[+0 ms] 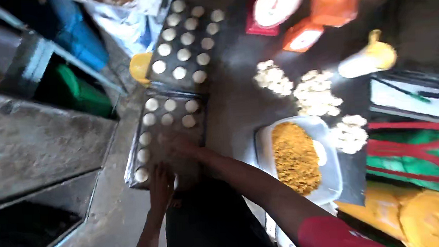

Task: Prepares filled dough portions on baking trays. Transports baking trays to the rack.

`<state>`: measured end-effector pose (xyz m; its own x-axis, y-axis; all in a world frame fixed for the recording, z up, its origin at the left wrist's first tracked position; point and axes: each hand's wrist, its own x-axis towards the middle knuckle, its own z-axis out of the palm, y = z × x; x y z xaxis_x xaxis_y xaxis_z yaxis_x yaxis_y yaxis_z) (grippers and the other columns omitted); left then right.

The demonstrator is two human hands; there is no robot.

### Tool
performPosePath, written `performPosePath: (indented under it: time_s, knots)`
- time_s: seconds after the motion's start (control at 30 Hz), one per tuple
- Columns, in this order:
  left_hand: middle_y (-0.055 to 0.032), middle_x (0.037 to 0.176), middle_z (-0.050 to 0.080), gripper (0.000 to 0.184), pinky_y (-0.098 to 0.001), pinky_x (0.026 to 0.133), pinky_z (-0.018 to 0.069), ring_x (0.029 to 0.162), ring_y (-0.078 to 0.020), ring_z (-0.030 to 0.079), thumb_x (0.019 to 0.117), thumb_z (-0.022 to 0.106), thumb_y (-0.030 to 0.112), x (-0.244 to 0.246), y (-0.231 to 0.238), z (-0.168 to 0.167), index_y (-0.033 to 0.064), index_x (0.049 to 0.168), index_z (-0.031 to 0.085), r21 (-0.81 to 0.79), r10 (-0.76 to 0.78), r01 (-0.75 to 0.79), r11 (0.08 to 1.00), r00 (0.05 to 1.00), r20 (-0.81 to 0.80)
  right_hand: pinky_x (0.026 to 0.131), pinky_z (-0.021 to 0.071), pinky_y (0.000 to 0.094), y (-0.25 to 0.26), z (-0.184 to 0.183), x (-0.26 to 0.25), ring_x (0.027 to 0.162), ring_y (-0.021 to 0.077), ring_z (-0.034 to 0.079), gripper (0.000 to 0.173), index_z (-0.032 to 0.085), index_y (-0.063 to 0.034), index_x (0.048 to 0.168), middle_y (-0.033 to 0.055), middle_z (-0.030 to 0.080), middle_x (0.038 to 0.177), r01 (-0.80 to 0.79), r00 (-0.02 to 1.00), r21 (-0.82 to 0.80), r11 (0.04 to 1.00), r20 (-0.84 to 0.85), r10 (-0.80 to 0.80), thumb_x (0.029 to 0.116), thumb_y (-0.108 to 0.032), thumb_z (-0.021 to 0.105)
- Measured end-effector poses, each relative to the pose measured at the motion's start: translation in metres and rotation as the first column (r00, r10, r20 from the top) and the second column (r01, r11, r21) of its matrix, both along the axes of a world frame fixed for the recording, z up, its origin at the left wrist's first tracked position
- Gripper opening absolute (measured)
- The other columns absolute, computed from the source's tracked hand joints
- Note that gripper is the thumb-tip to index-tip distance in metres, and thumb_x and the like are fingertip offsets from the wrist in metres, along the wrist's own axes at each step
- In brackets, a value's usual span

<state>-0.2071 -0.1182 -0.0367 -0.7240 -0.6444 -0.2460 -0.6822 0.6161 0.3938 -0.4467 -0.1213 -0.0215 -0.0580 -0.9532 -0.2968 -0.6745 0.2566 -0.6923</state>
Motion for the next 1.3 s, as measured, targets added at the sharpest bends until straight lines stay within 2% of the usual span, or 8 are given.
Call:
performPosePath:
  time_s: [0.17,0.37,0.53,0.67,0.87,0.97,1.17,1.3]
  knots:
    - [-0.0208,0.16,0.039,0.065,-0.0565,0.122,0.0305,0.151,-0.0411,0.03,0.0958,0.065,0.035,-0.002,0.004,-0.009,0.0055,0.151,0.049,0.011,0.005,-0.004,1.0,0.998,-0.059,0.105,0.0548,0.0404,0.081,0.048,-0.139,0.121,0.02,0.066,0.031,0.068,-0.0089,0.131,0.0089,0.066,0.136,0.432,0.901,-0.297,0.851,0.113,-0.418,0.1049,-0.022,0.059]
    - [-0.0128,0.163,0.037,0.061,-0.0531,0.122,0.0326,0.152,-0.0381,0.03,0.0934,0.072,0.028,-0.028,0.003,0.011,0.0138,0.15,0.053,0.104,0.128,-0.129,0.986,0.992,0.02,0.103,0.0504,0.0599,0.205,0.03,-0.371,0.12,0.0417,0.063,0.038,0.064,-0.0022,0.134,0.0258,0.063,0.131,0.844,0.465,-0.148,0.516,-0.277,-0.841,0.1004,-0.02,0.062]
    - [-0.0206,0.145,0.056,0.048,-0.051,0.116,0.0421,0.139,-0.035,0.05,0.0946,0.071,0.022,-0.06,0.017,0.046,0.0038,0.138,0.062,0.146,0.225,-0.22,0.964,0.974,-0.018,0.092,0.0481,0.0719,0.248,0.008,-0.441,0.114,0.0496,0.063,0.033,0.069,-0.0055,0.124,0.0277,0.067,0.122,0.908,0.394,0.014,0.419,-0.373,-0.84,0.096,-0.024,0.067]
    - [-0.013,0.136,0.063,0.033,-0.0408,0.106,0.0533,0.126,-0.0212,0.061,0.0985,0.065,0.015,-0.121,0.037,0.092,0.0045,0.129,0.068,0.225,0.261,-0.209,0.952,0.937,-0.232,0.104,0.0465,0.0644,0.226,0.058,-0.384,0.125,0.0466,0.057,0.031,0.068,-0.0012,0.124,0.0279,0.061,0.132,0.838,0.475,-0.141,0.528,-0.288,-0.831,0.0964,-0.015,0.065]
    - [-0.0129,0.13,0.066,0.037,-0.0356,0.097,0.0591,0.112,-0.0176,0.068,0.0981,0.067,0.013,-0.198,0.077,0.123,0.0023,0.134,0.064,0.39,0.074,0.155,0.908,0.856,-0.512,0.096,0.058,0.0351,0.21,0.097,-0.133,0.112,0.0232,0.067,0.044,0.063,-0.0086,0.138,0.018,0.062,0.133,0.558,0.821,-0.184,0.81,0.269,-0.504,0.095,-0.015,0.069]
    - [-0.0112,0.113,0.072,0.021,-0.0348,0.095,0.059,0.105,-0.0165,0.07,0.0967,0.067,0.008,-0.205,0.085,0.123,0.0015,0.115,0.074,0.369,0.009,0.284,0.885,0.783,-0.622,0.096,0.0585,0.0313,0.226,0.118,-0.076,0.113,0.0172,0.068,0.044,0.06,-0.0059,0.139,0.0123,0.065,0.133,0.733,0.638,-0.108,0.671,0.451,-0.624,0.0967,-0.013,0.069]
    - [-0.0113,0.107,0.074,0.029,-0.036,0.085,0.064,0.094,-0.0186,0.073,0.0938,0.074,0.01,-0.199,0.116,0.136,-0.0039,0.118,0.067,0.557,-0.013,0.481,0.677,0.764,-0.645,0.076,0.0632,0.0273,0.277,0.127,-0.027,0.085,0.0106,0.072,0.02,0.076,-0.0053,0.113,0.0071,0.074,0.104,0.886,0.426,-0.361,0.291,0.386,-0.818,0.0979,-0.017,0.068]
    - [-0.0111,0.108,0.073,0.02,-0.0333,0.068,0.0642,0.083,-0.0184,0.073,0.0925,0.075,0.009,-0.204,0.139,0.141,-0.0003,0.11,0.072,0.598,-0.019,0.543,0.589,0.749,-0.662,0.074,0.0644,0.041,0.304,0.146,-0.012,0.084,0.0256,0.072,0.031,0.064,0.0033,0.121,0.0161,0.071,0.106,0.995,-0.055,0.096,0.039,0.804,-0.593,0.0919,-0.003,0.073]
